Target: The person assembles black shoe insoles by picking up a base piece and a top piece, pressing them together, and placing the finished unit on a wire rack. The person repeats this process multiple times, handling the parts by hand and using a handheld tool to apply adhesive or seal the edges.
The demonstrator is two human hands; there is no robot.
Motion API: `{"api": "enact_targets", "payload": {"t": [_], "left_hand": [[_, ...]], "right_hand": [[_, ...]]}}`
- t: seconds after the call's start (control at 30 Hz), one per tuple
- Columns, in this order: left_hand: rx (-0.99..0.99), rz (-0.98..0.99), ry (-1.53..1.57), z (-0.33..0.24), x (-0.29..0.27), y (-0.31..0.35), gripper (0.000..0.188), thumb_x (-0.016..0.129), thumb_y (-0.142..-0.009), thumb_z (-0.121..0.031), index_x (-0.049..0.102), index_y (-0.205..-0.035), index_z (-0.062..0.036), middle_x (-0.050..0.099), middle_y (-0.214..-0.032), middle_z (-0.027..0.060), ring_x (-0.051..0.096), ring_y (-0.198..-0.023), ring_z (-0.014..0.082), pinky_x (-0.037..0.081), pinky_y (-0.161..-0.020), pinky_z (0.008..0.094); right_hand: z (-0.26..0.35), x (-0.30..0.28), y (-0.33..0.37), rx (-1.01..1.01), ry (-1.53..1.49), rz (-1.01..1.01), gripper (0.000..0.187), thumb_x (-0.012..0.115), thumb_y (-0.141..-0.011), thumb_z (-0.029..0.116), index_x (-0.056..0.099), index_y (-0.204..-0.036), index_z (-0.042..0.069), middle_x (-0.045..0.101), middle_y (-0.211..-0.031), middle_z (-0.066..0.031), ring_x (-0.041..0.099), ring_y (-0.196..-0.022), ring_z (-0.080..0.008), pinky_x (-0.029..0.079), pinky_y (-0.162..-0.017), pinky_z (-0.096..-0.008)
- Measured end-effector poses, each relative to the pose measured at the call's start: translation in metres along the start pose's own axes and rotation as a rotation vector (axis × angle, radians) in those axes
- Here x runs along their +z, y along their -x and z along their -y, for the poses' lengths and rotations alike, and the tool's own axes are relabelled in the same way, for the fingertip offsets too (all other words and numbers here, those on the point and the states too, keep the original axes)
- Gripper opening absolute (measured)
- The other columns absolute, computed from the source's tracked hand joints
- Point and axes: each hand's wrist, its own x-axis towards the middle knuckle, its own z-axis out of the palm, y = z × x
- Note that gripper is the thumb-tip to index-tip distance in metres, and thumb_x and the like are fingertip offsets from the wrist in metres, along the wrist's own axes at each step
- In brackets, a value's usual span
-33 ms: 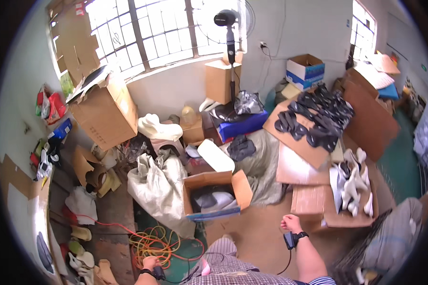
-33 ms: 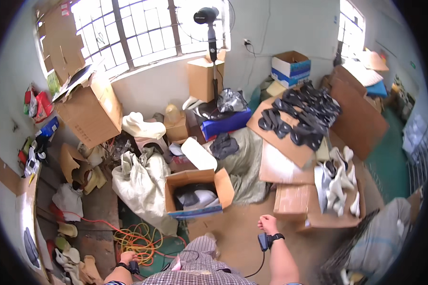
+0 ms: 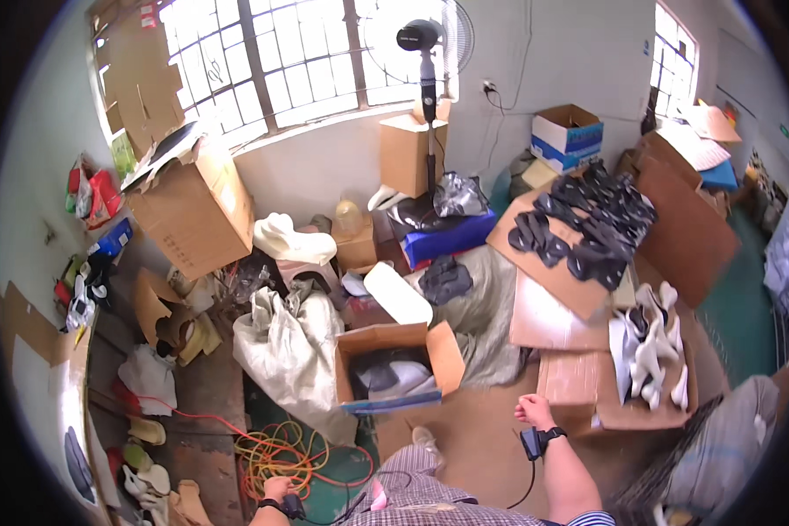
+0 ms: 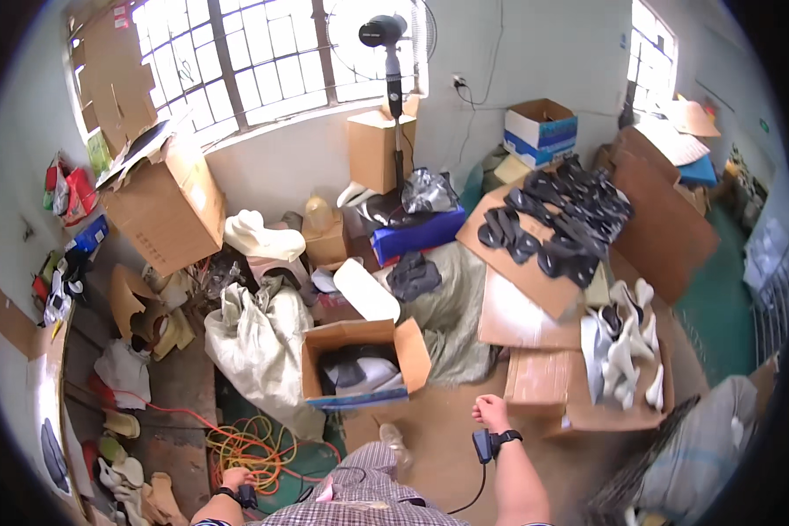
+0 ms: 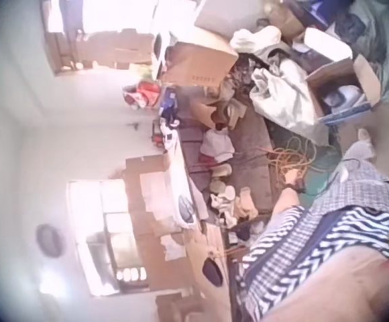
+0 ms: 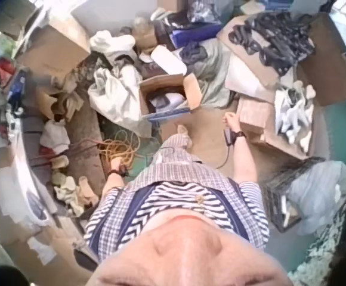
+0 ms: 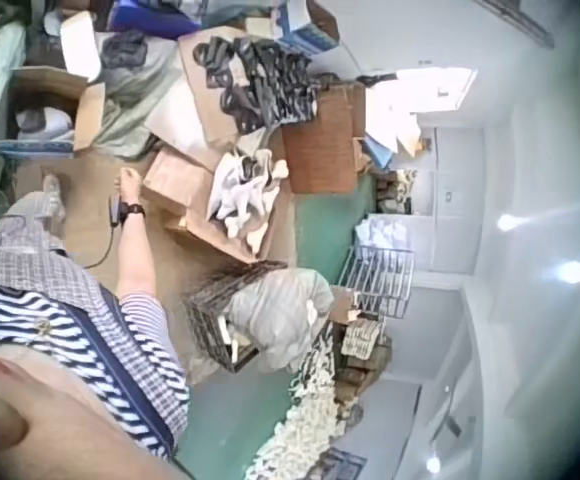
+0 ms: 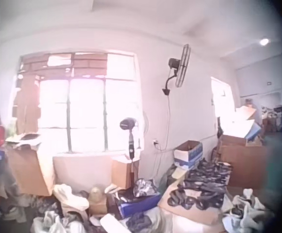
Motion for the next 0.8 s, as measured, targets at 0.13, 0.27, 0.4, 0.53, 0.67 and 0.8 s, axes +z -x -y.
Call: {"api": "enact_targets", "payload": {"t": [0.13, 0.27, 0.4, 0.53, 0.67, 0.8], "left_hand": [[-0.034, -0.024, -0.083, -0.002, 0.080, -0.053, 0.014, 0.057, -0.081, -0.005, 0.060, -0.086, 0.0070, 0.060, -0.073, 0.0189, 0.063, -0.063, 0.0308, 0.056, -0.055, 0.0463], [-0.108, -0.009, 0.054, -0.036, 0.182, -0.089, 0.018, 0.057, -0.085, -0.007, 0.057, -0.101, 0.0021, 0.062, -0.076, 0.0153, 0.064, -0.056, 0.0338, 0.052, -0.048, 0.0471], [0.028, 0.073, -0.091, -0.142, 0.271, -0.031, 0.023, 0.058, -0.086, -0.011, 0.057, -0.108, -0.0031, 0.063, -0.086, 0.0120, 0.066, -0.062, 0.0261, 0.054, -0.053, 0.0357], [0.084, -0.075, 0.116, -0.186, 0.298, -0.017, 0.019, 0.059, -0.085, -0.010, 0.059, -0.102, -0.0024, 0.063, -0.085, 0.0107, 0.065, -0.061, 0.0217, 0.053, -0.051, 0.0335], [0.126, -0.246, 0.280, -0.197, 0.316, 0.056, 0.011, 0.056, -0.079, -0.006, 0.059, -0.090, -0.0063, 0.055, -0.067, 0.0030, 0.055, -0.052, 0.0169, 0.042, -0.042, 0.0276], [0.201, -0.501, 0.063, -0.096, 0.310, 0.080, 0.010, 0.053, -0.080, -0.007, 0.062, -0.076, -0.0069, 0.060, -0.071, 0.0081, 0.062, -0.060, 0.0262, 0.047, -0.047, 0.0357]], "right_hand": [[0.067, 0.016, -0.114, -0.073, 0.031, 0.070, 0.018, 0.059, -0.090, 0.019, 0.061, -0.096, 0.002, 0.064, -0.077, -0.0066, 0.063, -0.061, -0.0147, 0.052, -0.053, -0.0272], [0.167, 0.028, -0.194, -0.075, 0.099, 0.104, 0.017, 0.061, -0.089, 0.019, 0.063, -0.091, 0.002, 0.065, -0.075, -0.0061, 0.063, -0.059, -0.0133, 0.049, -0.048, -0.0251], [0.265, 0.047, -0.267, -0.200, 0.058, 0.137, 0.017, 0.060, -0.088, 0.018, 0.062, -0.094, 0.003, 0.063, -0.074, -0.0041, 0.060, -0.058, -0.0110, 0.049, -0.050, -0.0239], [0.370, 0.092, -0.364, -0.392, 0.126, 0.160, 0.016, 0.058, -0.090, 0.019, 0.061, -0.095, 0.005, 0.062, -0.075, -0.0032, 0.060, -0.060, -0.0098, 0.050, -0.052, -0.0239], [0.478, 0.161, -0.462, -0.542, 0.045, 0.167, 0.015, 0.060, -0.089, 0.016, 0.059, -0.099, 0.005, 0.060, -0.072, -0.0015, 0.057, -0.059, -0.0081, 0.048, -0.048, -0.0228], [0.586, 0.231, -0.583, -0.948, -0.006, 0.099, 0.017, 0.063, -0.087, 0.015, 0.056, -0.099, 0.006, 0.053, -0.078, 0.0017, 0.050, -0.062, -0.0061, 0.045, -0.051, -0.0216]]}}
